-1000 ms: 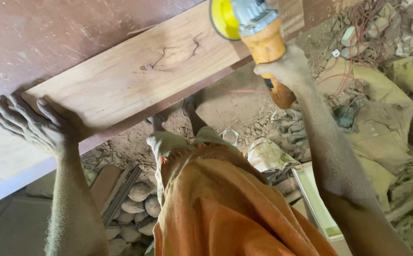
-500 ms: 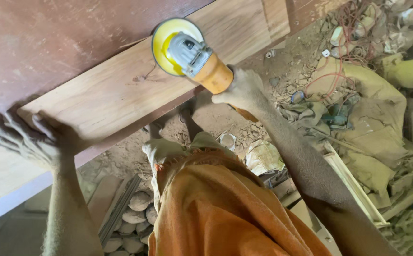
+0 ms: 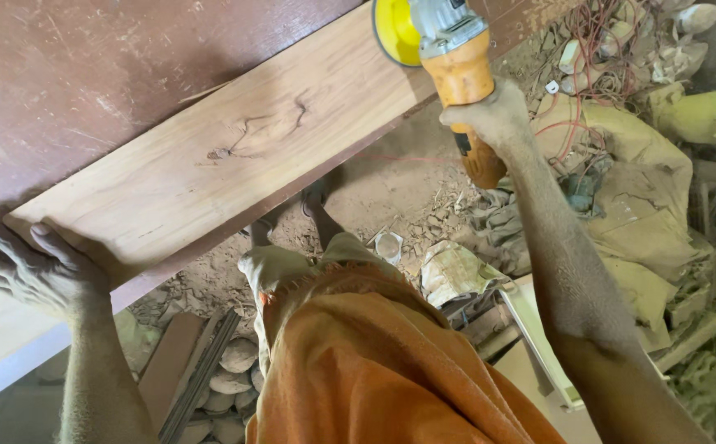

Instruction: The person sands a wooden plank using a power sander, moving the tool across the surface of the wood.

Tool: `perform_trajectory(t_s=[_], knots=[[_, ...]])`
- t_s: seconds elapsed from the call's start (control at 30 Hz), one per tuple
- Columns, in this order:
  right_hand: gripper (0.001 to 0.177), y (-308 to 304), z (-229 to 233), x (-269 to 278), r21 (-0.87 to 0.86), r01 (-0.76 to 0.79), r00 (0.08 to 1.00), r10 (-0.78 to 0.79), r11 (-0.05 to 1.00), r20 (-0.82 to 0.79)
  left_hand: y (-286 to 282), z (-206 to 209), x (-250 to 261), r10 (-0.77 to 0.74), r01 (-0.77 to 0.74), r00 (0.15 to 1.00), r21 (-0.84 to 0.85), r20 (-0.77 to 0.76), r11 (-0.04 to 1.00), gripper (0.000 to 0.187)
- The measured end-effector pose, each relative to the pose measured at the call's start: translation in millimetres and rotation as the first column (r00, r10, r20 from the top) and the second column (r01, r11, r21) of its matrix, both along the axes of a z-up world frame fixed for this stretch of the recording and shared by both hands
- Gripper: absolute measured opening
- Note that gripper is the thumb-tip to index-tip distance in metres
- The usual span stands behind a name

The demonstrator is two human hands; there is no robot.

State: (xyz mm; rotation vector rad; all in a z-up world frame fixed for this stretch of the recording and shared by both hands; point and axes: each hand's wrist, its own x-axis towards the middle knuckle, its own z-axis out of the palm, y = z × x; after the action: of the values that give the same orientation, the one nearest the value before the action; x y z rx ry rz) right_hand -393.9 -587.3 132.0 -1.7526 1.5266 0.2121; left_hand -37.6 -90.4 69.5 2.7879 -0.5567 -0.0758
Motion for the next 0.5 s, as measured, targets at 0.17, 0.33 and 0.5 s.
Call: perform_trajectory(t_s=[0.17,0.33,0.5], knots=[[0.049,1.8,-6.0,-11.1,-0.006,-0.007,1.0,0.007,1.0,0.006,-4.4,5.4,-3.8,0.03,-0.03,0.999,0.0,-0.043,1.0,0.068],[0.05,10.5,-4.2,-35.3,-0.052,-0.04,0.999,0.038,0.998,-0.025,14.0,-20.7,1.8,0.028,-0.028,1.0,0.054,0.012,0.998,0.07],[0.051,29.9,-3.8,-56.1,-0.048,-0.058,0.994,0.053,0.997,-0.095,15.4,-17.8,-3.4,0.013,-0.014,1.0,0.107,0.008,0.994,0.073]])
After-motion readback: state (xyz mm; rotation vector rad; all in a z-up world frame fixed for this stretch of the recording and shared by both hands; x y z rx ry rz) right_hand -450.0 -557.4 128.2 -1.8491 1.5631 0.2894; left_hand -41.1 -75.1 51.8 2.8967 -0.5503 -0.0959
